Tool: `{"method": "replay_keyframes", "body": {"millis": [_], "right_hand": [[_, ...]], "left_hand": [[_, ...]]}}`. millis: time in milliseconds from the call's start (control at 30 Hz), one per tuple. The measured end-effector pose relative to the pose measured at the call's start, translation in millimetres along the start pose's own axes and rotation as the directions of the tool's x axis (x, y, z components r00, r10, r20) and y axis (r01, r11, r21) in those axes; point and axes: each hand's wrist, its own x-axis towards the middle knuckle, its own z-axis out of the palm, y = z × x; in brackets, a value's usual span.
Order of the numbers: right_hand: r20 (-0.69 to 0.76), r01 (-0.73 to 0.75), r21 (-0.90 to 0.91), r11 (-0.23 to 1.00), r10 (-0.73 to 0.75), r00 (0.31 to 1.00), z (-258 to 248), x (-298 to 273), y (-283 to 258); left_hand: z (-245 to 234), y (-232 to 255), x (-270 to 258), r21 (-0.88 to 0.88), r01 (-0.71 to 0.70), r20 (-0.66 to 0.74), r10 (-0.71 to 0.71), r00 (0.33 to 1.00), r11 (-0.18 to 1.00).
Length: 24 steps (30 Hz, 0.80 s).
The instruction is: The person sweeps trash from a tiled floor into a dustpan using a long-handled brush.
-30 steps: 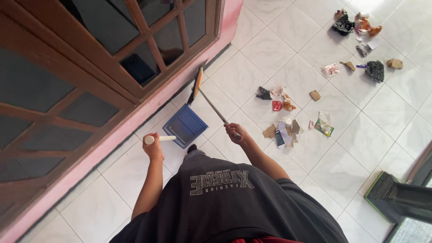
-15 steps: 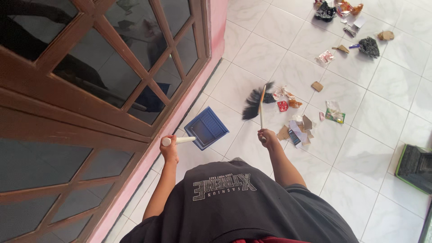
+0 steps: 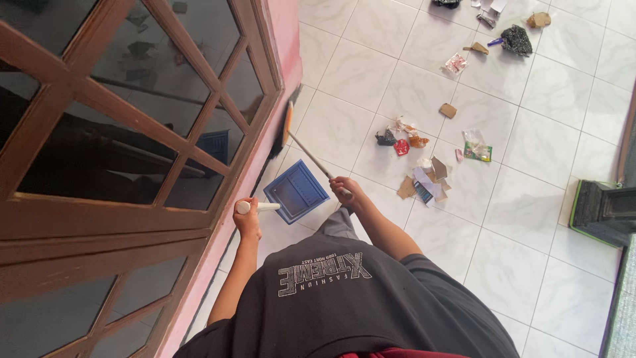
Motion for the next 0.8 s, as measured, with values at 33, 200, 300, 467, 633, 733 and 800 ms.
{"method": "replay_keyframes", "body": {"millis": [33,200,300,467,633,733,800], "right_hand": [[0.001,-0.018,-0.001,1.0,0.018,1.0,5,10,-9],[-0.166,0.148,-0.232,0.961,-0.189,0.968,-18,24,-83],[-0.151,0.138,0.007,0.99,-0.135,0.979,-45,4,-154],[-0.253,0.293,-0.118,0.949,-0.314,0.915,-35,-36,-195],[-0.254,0.201,-0.795,0.573,-0.614,0.747,10,-37,-179],[-0.221,0.229,-0.712,0.664,-0.521,0.824,16,-29,-188],[-0.196,0.253,-0.6,0.759,-0.445,0.874,20,-19,-201]], "left_hand": [[7,2,5,-0.001,-0.001,-0.002,0.001,1.0,1.0],[45,14,30,-0.035,0.053,0.003,-0.053,0.999,0.998],[74,22,47,0.025,0.004,0.005,-0.004,1.0,1.0],[128,32,70,0.064,-0.013,0.029,0.011,1.0,0.998],[182,42,92,0.07,-0.03,0.076,0.025,0.997,0.997],[212,43,104,0.068,-0.026,0.105,0.018,0.994,0.997],[230,44,111,0.1,-0.062,0.121,0.05,0.991,0.993]]}}
